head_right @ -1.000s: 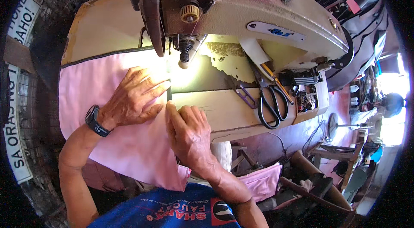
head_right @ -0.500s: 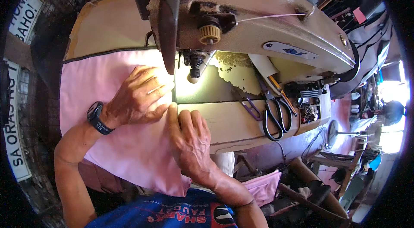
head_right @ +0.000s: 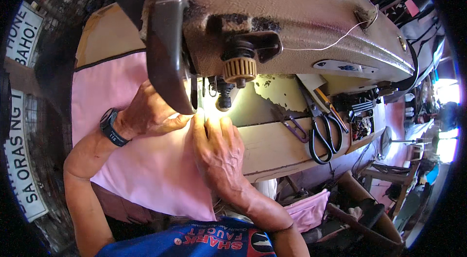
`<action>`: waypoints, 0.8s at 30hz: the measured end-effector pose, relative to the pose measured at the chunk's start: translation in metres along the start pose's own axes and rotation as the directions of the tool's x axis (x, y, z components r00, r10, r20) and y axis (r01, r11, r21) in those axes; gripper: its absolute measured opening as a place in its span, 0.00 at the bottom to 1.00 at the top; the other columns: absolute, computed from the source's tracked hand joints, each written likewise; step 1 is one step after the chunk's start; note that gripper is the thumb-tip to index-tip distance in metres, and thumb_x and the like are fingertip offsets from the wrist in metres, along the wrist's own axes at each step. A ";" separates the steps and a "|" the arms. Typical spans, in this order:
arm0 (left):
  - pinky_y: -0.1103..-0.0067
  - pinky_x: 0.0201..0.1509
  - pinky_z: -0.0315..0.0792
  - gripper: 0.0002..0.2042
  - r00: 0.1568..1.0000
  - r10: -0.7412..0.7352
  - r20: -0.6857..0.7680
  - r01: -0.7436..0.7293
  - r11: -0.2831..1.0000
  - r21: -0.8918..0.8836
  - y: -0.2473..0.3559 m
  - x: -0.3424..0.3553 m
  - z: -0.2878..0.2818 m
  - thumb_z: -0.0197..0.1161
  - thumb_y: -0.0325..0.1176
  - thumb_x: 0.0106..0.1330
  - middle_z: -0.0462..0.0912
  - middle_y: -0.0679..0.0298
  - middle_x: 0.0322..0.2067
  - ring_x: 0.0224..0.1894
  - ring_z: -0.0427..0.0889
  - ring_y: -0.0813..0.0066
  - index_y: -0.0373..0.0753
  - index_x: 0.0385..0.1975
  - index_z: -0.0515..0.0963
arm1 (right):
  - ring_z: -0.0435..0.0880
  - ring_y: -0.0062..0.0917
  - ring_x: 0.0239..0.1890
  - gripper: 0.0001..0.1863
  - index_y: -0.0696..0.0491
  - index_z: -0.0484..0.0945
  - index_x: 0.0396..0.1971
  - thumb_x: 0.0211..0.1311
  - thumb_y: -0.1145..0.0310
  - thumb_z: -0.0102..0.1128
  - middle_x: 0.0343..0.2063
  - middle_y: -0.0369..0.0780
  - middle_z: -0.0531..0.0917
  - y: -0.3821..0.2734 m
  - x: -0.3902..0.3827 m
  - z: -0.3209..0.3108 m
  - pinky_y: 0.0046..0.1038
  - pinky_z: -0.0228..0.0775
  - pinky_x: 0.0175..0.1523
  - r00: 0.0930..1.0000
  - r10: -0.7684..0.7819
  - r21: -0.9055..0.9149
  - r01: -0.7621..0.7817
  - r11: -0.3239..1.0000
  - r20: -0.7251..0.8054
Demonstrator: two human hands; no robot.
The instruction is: The person is using an industrial sewing machine to sew a pink leather or fabric component, possibly for a bag.
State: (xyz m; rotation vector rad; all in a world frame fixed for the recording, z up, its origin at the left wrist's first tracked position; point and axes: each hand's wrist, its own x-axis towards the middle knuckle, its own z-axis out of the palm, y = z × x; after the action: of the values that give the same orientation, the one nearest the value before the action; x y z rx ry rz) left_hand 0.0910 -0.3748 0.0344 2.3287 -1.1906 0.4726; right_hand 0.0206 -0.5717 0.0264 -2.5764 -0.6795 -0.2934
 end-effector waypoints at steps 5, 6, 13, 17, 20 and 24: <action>0.58 0.61 0.72 0.10 0.999 -0.021 -0.026 0.020 1.000 -0.013 -0.011 -0.001 0.003 0.67 0.33 0.53 0.81 0.59 0.41 0.52 0.79 0.54 0.38 0.34 0.81 | 0.77 0.41 0.47 0.21 0.62 0.76 0.51 0.55 0.73 0.57 0.45 0.49 0.77 -0.001 0.005 0.001 0.38 0.71 0.49 0.999 0.014 0.002 -0.014 1.000 0.032; 0.58 0.61 0.72 0.10 1.000 -0.018 -0.022 0.017 1.000 -0.013 -0.013 0.000 0.002 0.67 0.33 0.53 0.81 0.59 0.41 0.52 0.79 0.54 0.38 0.34 0.81 | 0.76 0.41 0.47 0.22 0.62 0.75 0.51 0.56 0.73 0.56 0.46 0.49 0.77 0.000 0.006 0.001 0.38 0.71 0.49 0.998 0.026 0.020 -0.027 0.999 0.062; 0.56 0.64 0.68 0.10 0.995 0.079 0.056 -0.081 0.996 0.031 -0.019 -0.004 -0.002 0.65 0.32 0.55 0.81 0.57 0.45 0.55 0.77 0.54 0.36 0.36 0.81 | 0.75 0.42 0.44 0.22 0.60 0.74 0.54 0.59 0.72 0.56 0.43 0.47 0.77 -0.004 0.004 0.012 0.40 0.69 0.50 0.994 0.042 0.040 -0.038 0.998 -0.099; 0.55 0.68 0.64 0.14 0.992 -0.090 0.089 0.061 0.955 0.292 0.024 -0.008 -0.016 0.65 0.33 0.57 0.78 0.52 0.51 0.59 0.73 0.52 0.35 0.41 0.79 | 0.75 0.43 0.39 0.16 0.57 0.78 0.50 0.63 0.70 0.61 0.36 0.46 0.78 -0.010 -0.009 0.005 0.41 0.69 0.47 0.978 0.149 0.110 -0.134 0.985 -0.146; 0.57 0.67 0.65 0.16 0.965 -0.253 0.065 0.230 0.943 0.240 0.071 -0.018 -0.017 0.67 0.32 0.57 0.79 0.50 0.48 0.58 0.75 0.51 0.33 0.44 0.80 | 0.75 0.42 0.38 0.15 0.58 0.79 0.47 0.62 0.67 0.63 0.31 0.45 0.78 -0.007 -0.020 0.002 0.40 0.69 0.46 0.973 0.165 0.135 -0.144 0.980 -0.161; 0.63 0.63 0.69 0.15 0.934 -0.354 -0.040 0.355 0.916 0.189 0.094 -0.029 -0.026 0.67 0.30 0.57 0.80 0.52 0.45 0.54 0.77 0.55 0.32 0.43 0.79 | 0.75 0.41 0.37 0.16 0.60 0.79 0.47 0.62 0.68 0.63 0.31 0.45 0.78 -0.004 -0.029 -0.001 0.39 0.69 0.46 0.963 0.148 0.147 -0.117 0.982 -0.223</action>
State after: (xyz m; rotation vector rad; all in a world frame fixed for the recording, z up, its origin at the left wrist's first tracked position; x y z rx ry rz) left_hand -0.0051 -0.3892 0.0657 2.6339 -0.7168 0.4783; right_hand -0.0060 -0.5814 0.0198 -2.3971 -0.4232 -0.4811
